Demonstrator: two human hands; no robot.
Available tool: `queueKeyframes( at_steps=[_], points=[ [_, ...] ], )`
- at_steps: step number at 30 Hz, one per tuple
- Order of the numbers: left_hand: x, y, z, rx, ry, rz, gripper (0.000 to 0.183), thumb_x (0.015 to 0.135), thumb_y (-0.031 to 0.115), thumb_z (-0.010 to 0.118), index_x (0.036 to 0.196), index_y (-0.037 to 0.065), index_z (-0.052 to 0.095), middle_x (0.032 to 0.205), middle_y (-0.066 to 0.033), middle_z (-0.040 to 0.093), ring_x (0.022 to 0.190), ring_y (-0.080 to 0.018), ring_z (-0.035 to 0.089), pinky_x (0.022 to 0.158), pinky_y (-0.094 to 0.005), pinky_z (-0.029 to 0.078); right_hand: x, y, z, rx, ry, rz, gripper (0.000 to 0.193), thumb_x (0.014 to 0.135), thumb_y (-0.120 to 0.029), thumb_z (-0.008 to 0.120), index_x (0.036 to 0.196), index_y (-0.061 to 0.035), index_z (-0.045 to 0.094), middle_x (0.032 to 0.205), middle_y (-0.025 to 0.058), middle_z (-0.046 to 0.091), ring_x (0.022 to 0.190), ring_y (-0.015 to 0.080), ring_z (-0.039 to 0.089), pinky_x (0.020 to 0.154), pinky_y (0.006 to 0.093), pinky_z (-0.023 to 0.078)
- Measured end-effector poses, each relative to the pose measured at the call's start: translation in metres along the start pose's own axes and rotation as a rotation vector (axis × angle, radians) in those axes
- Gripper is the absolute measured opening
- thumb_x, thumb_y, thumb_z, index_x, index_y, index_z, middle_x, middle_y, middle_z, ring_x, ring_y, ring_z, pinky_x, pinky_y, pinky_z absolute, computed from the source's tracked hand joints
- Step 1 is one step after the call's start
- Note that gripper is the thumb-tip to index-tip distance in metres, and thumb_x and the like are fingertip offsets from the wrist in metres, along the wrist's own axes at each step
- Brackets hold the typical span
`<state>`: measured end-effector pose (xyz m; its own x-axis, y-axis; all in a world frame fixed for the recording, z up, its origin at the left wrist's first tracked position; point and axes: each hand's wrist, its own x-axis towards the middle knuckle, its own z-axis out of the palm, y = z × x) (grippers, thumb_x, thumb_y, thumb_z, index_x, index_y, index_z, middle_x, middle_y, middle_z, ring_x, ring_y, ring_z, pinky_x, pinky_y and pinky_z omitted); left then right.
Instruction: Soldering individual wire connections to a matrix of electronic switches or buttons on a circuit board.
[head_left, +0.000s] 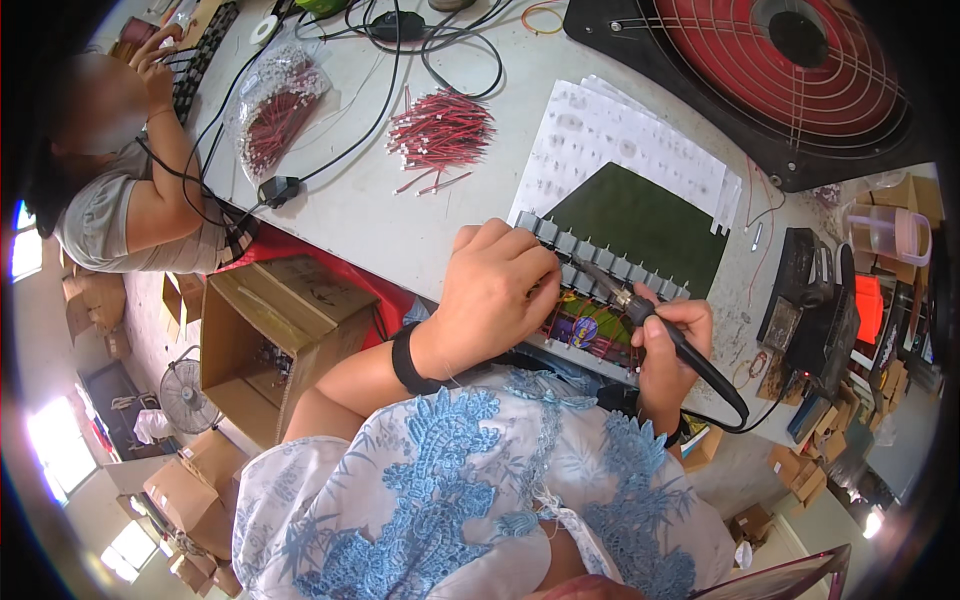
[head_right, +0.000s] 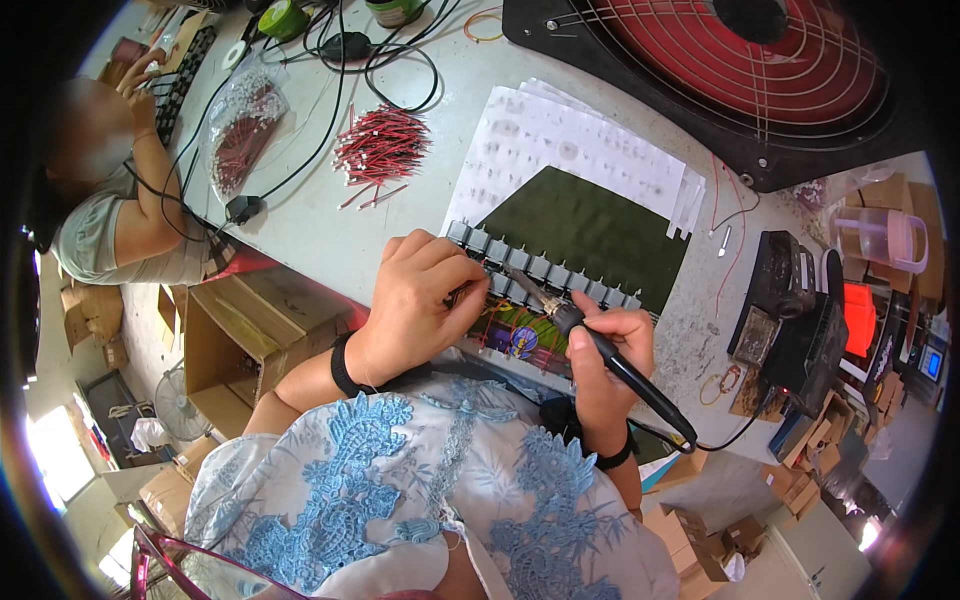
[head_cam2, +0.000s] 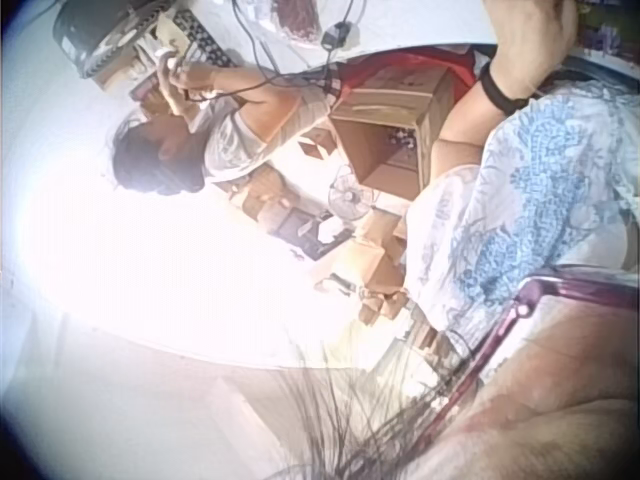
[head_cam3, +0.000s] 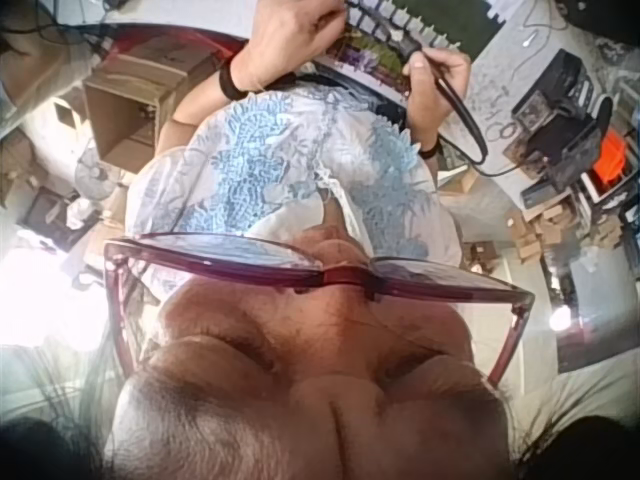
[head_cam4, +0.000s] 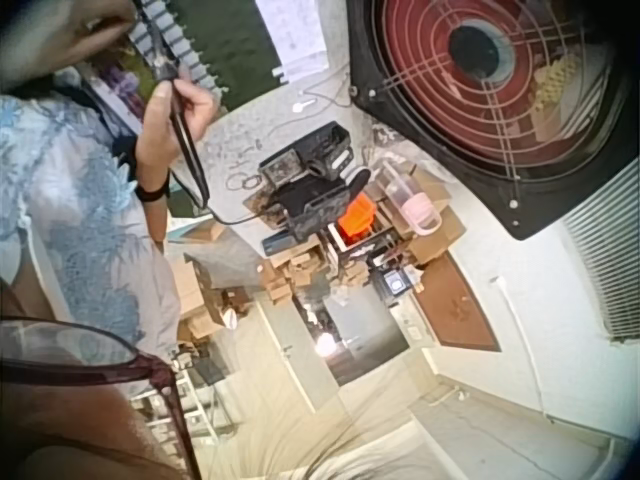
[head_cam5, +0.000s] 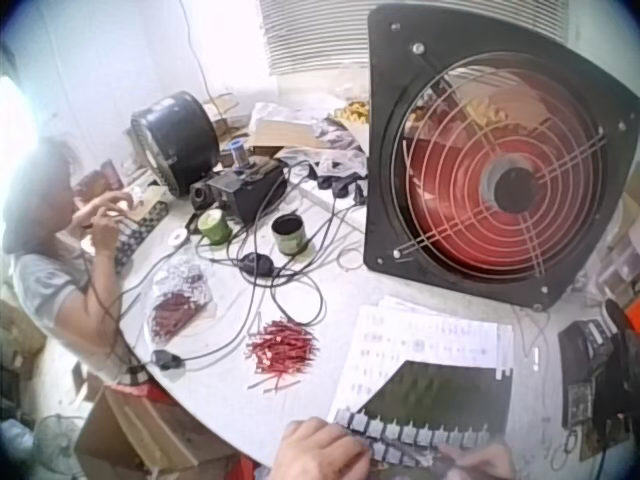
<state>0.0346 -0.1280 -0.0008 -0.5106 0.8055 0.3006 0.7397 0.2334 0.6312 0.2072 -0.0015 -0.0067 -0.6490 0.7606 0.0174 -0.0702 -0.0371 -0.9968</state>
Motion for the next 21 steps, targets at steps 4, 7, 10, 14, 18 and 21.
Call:
queueKeyframes(
  at_steps=[4,7,10,14,18,21],
  points=[
    [0.0012,0.0016,-0.0001,0.016,-0.010,-0.005,0.008,0.072,0.009,0.069,0.078,0.010,0.064,0.074,-0.0016,0.058,0.073,-0.0232,0.052,0.069,-0.0357,0.037,-0.0001,0.0010,-0.0001,-0.006,0.000,-0.008,0.018,0.081,0.003,0.059,0.093,-0.0025,0.047,0.079,0.0031,0.046,0.062,0.0058,0.048,0.104,0.0549,0.039],
    [0.0014,0.0024,-0.0005,0.025,-0.015,-0.012,0.008,0.071,0.009,0.069,0.077,0.010,0.064,0.074,-0.0018,0.058,0.073,-0.0233,0.052,0.069,-0.0357,0.038,-0.0001,0.0003,0.0004,0.000,-0.010,-0.005,0.017,0.082,0.003,0.059,0.093,-0.0025,0.047,0.079,0.0030,0.047,0.063,0.0057,0.047,0.104,0.0548,0.039],
    [0.0017,0.0015,0.0012,0.035,-0.008,-0.005,0.008,0.071,0.009,0.069,0.077,0.010,0.064,0.074,-0.0020,0.058,0.072,-0.0234,0.052,0.068,-0.0357,0.038,-0.0002,-0.0001,0.0013,0.014,0.002,0.000,0.017,0.082,0.002,0.059,0.093,-0.0027,0.048,0.079,0.0030,0.047,0.063,0.0058,0.047,0.105,0.0543,0.039],
    [0.0038,0.0040,0.0000,0.046,-0.017,-0.005,0.008,0.071,0.010,0.069,0.076,0.010,0.064,0.073,-0.0021,0.057,0.072,-0.0235,0.052,0.068,-0.0358,0.038,-0.0002,0.0012,-0.0003,-0.009,-0.012,-0.003,0.017,0.082,0.002,0.060,0.093,-0.0025,0.047,0.081,0.0036,0.047,0.063,0.0061,0.047,0.105,0.0533,0.040],
    [0.0048,0.0050,-0.0005,0.066,-0.029,-0.003,0.008,0.071,0.011,0.069,0.075,0.011,0.063,0.073,-0.0022,0.056,0.072,-0.0237,0.053,0.067,-0.0362,0.038,-0.0003,0.0010,0.0000,-0.043,0.001,0.005,0.017,0.082,0.001,0.059,0.093,-0.0025,0.047,0.082,0.0041,0.046,0.063,0.0065,0.048,0.104,0.0536,0.040],
    [0.0058,0.0059,-0.0002,0.076,-0.028,-0.003,0.008,0.071,0.011,0.069,0.074,0.011,0.062,0.072,-0.0023,0.055,0.072,-0.0237,0.052,0.067,-0.0364,0.038,0.0001,0.0027,-0.0017,0.002,0.025,-0.007,0.016,0.083,0.000,0.058,0.093,-0.0030,0.047,0.081,0.0038,0.045,0.061,0.0067,0.048,0.103,0.0542,0.041]
  ],
)
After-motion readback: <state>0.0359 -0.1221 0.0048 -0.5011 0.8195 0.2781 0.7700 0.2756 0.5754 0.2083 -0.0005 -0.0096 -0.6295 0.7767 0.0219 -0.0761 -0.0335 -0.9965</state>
